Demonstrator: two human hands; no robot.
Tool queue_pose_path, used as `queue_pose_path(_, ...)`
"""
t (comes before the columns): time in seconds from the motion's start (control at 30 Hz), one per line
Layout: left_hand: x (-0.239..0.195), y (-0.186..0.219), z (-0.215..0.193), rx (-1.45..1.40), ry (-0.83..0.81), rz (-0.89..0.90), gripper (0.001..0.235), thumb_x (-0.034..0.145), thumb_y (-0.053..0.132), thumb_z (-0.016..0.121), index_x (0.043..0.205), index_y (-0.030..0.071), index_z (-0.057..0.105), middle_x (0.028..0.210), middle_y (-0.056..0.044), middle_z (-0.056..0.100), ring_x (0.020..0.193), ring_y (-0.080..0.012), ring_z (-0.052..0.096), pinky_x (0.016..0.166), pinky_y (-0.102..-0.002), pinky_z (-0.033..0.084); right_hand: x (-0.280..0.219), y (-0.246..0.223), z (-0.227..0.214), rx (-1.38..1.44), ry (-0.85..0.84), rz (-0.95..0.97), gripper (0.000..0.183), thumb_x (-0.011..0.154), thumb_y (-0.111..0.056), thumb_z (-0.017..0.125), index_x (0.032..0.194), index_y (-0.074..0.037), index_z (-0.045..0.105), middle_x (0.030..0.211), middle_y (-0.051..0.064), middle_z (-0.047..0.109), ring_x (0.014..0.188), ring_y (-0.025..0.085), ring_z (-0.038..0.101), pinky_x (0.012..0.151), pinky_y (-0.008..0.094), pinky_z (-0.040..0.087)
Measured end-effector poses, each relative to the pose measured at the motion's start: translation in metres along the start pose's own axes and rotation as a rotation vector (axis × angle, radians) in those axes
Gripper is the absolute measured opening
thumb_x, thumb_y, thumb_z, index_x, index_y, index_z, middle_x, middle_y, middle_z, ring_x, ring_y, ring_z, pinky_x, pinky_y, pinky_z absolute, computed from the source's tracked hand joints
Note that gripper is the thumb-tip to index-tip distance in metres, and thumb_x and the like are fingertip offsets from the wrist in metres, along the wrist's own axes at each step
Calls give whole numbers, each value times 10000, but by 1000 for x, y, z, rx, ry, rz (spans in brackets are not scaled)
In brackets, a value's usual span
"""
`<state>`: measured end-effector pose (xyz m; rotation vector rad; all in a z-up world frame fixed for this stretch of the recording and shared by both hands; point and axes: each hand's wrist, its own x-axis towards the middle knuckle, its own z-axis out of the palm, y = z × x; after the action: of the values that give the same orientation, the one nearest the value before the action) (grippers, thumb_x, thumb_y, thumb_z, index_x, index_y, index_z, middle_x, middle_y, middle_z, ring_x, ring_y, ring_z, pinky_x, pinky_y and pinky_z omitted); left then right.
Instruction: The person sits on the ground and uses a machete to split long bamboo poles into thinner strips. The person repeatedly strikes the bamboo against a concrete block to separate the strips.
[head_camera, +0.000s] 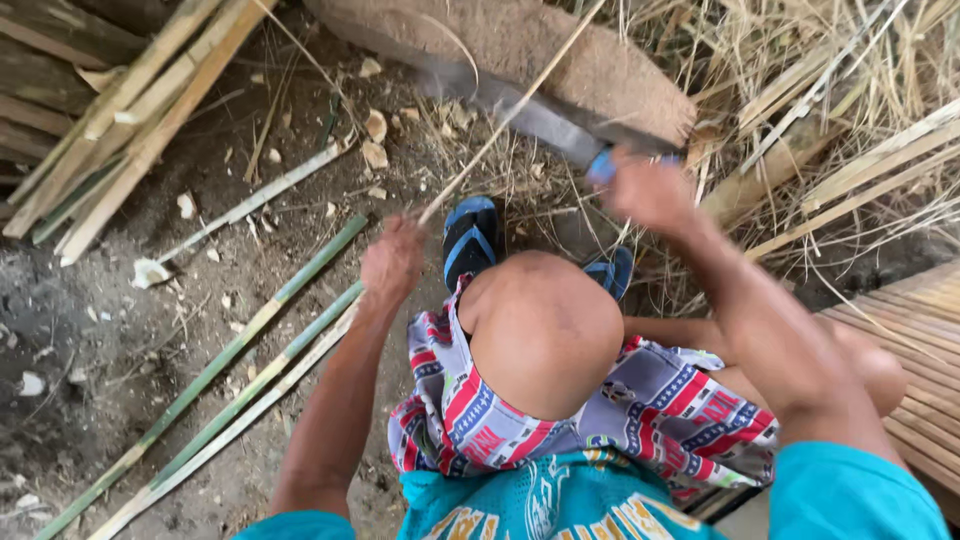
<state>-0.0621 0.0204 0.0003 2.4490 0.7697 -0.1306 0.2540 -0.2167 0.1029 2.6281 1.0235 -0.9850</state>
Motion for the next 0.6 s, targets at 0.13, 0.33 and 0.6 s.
queue_pose_path(0.13,-15,-2,-18,-14,-188,-119,329,1021,368,547,1232,120,597,1237,-197,635,848,-404,730,663,-522,614,18,50,-34,236,372,287,456,1146,-457,434,1112,-31,594,770,116,660,547,218,592,464,401,465)
queue_pose_path(0.33,-13,12,-8,91,-3,-6,320,1017,401,587,1289,243,645,1065,-80,691,815,-329,710,653,-475,577,-10,-9,-14,16,82,15,546,1085,-552,419,1138,-21,532,734,157,670,582,320,635,543,478,519)
queue_pose_path(0.6,-50,-48,-18,208,-110,-90,368,1059,442,517,1330,214,617,1127,-81,704,738,-263,729,489,-398,562,20,41,-30,172,372,241,503,1125,-490,418,1168,-6,551,821,176,686,715,357,690,664,528,546)
